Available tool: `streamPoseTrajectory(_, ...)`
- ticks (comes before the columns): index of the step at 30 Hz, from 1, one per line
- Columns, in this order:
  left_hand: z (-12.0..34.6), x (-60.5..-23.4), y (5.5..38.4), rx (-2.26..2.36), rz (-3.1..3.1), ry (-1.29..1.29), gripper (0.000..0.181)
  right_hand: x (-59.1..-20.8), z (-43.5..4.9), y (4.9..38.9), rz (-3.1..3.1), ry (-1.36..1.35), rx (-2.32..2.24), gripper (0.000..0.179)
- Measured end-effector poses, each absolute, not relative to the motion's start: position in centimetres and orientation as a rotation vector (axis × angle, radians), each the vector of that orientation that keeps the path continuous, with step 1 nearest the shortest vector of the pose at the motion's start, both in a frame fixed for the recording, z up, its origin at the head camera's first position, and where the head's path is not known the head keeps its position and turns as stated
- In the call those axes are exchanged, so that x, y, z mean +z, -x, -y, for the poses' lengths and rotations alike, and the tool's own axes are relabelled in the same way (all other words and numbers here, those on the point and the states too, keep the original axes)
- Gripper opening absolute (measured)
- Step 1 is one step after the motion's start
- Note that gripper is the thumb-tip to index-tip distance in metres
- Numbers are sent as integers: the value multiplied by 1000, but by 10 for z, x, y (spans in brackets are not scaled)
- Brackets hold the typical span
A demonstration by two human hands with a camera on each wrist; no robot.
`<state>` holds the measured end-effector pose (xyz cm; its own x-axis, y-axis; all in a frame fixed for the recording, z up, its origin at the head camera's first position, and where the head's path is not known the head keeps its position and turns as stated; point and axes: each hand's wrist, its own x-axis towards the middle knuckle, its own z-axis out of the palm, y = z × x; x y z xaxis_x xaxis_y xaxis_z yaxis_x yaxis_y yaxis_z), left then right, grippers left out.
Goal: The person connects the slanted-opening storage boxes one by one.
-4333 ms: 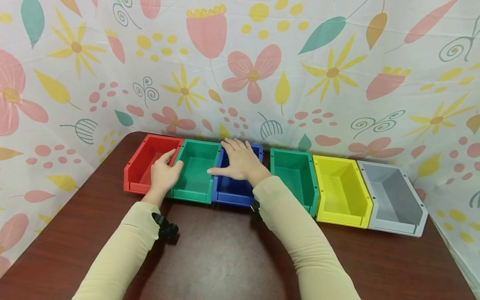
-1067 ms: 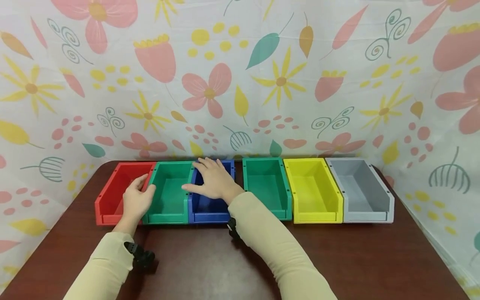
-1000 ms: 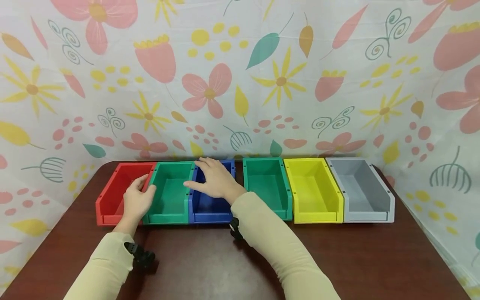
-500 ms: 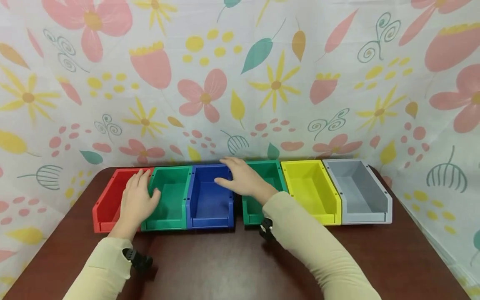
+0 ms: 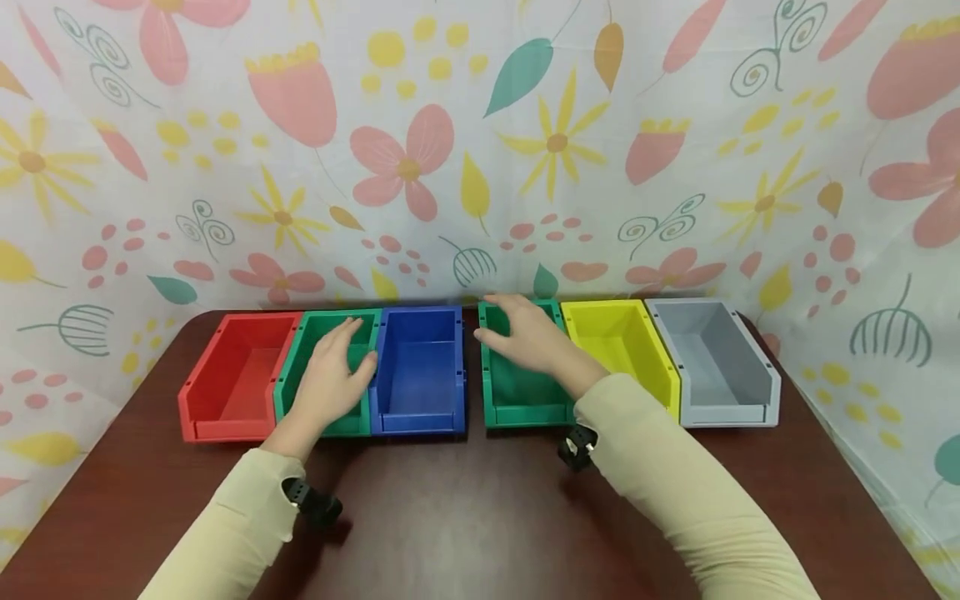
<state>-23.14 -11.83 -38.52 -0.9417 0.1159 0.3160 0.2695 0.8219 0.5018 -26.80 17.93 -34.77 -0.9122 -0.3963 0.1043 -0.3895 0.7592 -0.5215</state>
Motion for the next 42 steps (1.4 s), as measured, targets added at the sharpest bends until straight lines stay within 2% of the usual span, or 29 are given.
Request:
streamPoseTrajectory(9,98,-392,229,-1063,2788,226,58,-332,-204,260,-2815,475,-1024,66)
streamPoseTrajectory(22,92,-396,242,-1326,2776,98,59,-312,-234,246,-2604,190,-1237,67)
streamPoseTrajectory(32,113,-408,248,-1458,2710,23,55,-318,-237,241,-2508,106,-1330,73)
streamPoseTrajectory(42,130,-408,249,-1545,2662,-15,55,-322,-222,237,-2447,28,-1510,69)
